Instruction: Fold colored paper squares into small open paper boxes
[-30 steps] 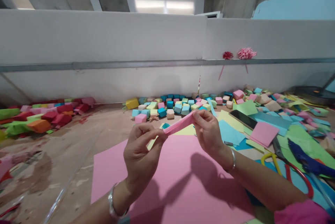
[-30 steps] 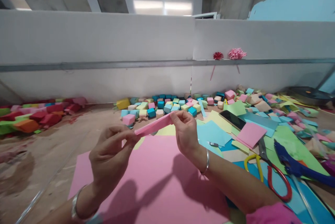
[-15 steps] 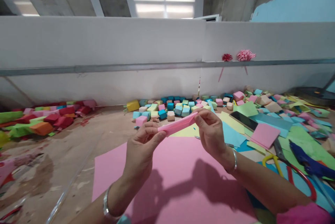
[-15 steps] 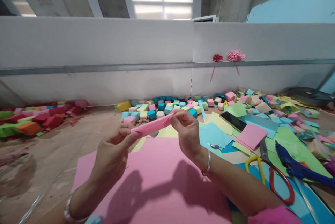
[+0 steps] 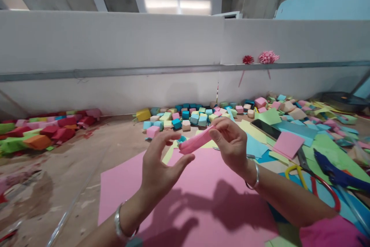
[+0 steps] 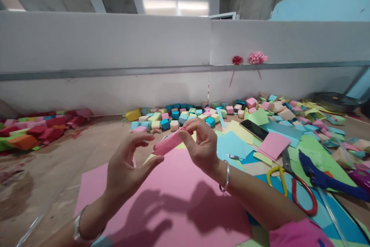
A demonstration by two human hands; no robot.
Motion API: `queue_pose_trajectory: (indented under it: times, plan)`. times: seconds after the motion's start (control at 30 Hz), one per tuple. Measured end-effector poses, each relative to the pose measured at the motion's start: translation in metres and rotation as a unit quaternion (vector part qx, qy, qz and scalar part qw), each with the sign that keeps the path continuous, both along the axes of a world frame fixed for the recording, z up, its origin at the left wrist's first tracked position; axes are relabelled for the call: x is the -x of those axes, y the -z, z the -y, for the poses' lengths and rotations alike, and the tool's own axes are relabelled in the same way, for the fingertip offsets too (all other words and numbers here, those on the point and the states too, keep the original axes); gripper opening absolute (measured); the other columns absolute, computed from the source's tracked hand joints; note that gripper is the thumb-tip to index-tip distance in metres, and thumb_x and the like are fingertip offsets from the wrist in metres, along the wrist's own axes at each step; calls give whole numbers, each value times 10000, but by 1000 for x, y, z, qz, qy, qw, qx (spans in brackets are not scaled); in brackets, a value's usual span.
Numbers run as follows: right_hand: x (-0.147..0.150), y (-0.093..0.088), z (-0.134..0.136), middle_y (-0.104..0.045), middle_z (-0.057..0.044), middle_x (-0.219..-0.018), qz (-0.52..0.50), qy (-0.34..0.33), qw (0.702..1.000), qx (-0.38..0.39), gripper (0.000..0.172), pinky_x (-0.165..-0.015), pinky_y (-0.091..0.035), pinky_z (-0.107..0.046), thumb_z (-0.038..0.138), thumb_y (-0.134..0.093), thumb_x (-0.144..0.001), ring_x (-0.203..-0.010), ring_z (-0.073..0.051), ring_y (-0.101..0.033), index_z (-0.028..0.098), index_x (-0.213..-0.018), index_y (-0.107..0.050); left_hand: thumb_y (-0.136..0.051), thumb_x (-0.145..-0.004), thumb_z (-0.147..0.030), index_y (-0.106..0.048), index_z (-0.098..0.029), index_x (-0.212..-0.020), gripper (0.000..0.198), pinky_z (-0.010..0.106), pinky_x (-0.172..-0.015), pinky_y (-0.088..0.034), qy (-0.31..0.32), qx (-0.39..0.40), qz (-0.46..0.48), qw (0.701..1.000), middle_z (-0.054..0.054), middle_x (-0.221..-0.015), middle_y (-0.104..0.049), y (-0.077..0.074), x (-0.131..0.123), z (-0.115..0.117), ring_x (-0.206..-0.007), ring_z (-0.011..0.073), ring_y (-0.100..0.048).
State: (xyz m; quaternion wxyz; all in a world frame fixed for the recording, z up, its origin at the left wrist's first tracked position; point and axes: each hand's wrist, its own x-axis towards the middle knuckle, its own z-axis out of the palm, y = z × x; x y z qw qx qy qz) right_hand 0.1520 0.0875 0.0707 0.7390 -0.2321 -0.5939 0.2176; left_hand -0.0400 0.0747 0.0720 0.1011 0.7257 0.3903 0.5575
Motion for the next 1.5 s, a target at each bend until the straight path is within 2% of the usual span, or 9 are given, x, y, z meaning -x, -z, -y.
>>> queue_pose_trajectory:
  times: [0.13,0.33,0.43,0.57,0.7,0.87,1.0,1.23,1.5]
  plan:
    - [3,3,2,-609,-15,-808,14,-12,1000,9,159,-727,-494,-329,250,-667,-868,-786,-159,-573,222,-739,-579,-757,-795,-281,-680,-223,-830,102,288,-688,-490,-3,-20,-51,999,5,-803,-715,-5,-3,5,-753,160,-618]
    - [8,11,-2,-594,-11,-837,-24,-22,998,49,129,-751,-491,-319,270,-630,-901,-825,-157,-568,225,-787,-589,-721,-801,-185,-699,-222,-750,67,241,-570,-460,47,22,-36,998,-32,-664,-687,-9,-8,13,-597,112,-581]
    - [10,13,-4,-591,-8,-841,-39,-31,996,78,115,-708,-481,-294,280,-621,-912,-790,-143,-554,219,-818,-596,-705,-809,-212,-701,-207,-793,17,240,-555,-492,97,115,5,989,-12,-701,-699,-6,-12,17,-589,120,-613]
    - [11,10,-2,-592,-6,-818,-25,-35,996,84,153,-668,-484,-278,286,-648,-888,-743,-131,-552,210,-776,-577,-648,-849,-262,-721,-201,-953,141,252,-525,-492,140,233,-9,962,-18,-617,-628,-3,-13,16,-564,138,-592]
    - [10,7,0,-594,-12,-812,-5,-56,996,64,135,-700,-506,-289,257,-660,-869,-782,-143,-578,209,-768,-585,-618,-862,-232,-750,-207,-916,145,250,-542,-448,103,147,-109,978,-2,-649,-612,-3,-9,13,-601,134,-545]
    - [5,3,2,-600,-24,-843,62,-39,997,0,62,-745,-508,-326,188,-602,-888,-822,-155,-587,210,-831,-608,-585,-880,-185,-763,-191,-877,178,238,-568,-454,83,68,-121,987,23,-722,-622,-3,-7,11,-646,130,-570]
    - [3,2,1,-611,-30,-858,95,-17,995,-37,70,-735,-504,-340,149,-615,-861,-826,-164,-591,217,-865,-599,-584,-866,-142,-770,-199,-890,196,217,-541,-442,83,61,-108,989,19,-723,-614,-1,-6,8,-638,120,-569]
    - [6,4,2,-608,-20,-802,99,-14,995,-19,83,-693,-514,-327,184,-651,-862,-777,-155,-594,222,-829,-584,-605,-853,-143,-768,-215,-851,178,221,-547,-454,91,78,-114,986,16,-733,-614,1,-5,5,-647,122,-572]
    - [12,7,8,-652,-15,-787,104,-66,992,-10,122,-700,-522,-324,194,-722,-835,-762,-149,-617,210,-802,-606,-673,-850,-197,-768,-236,-934,132,202,-599,-495,84,59,-74,992,7,-819,-698,-8,-5,11,-719,118,-629]
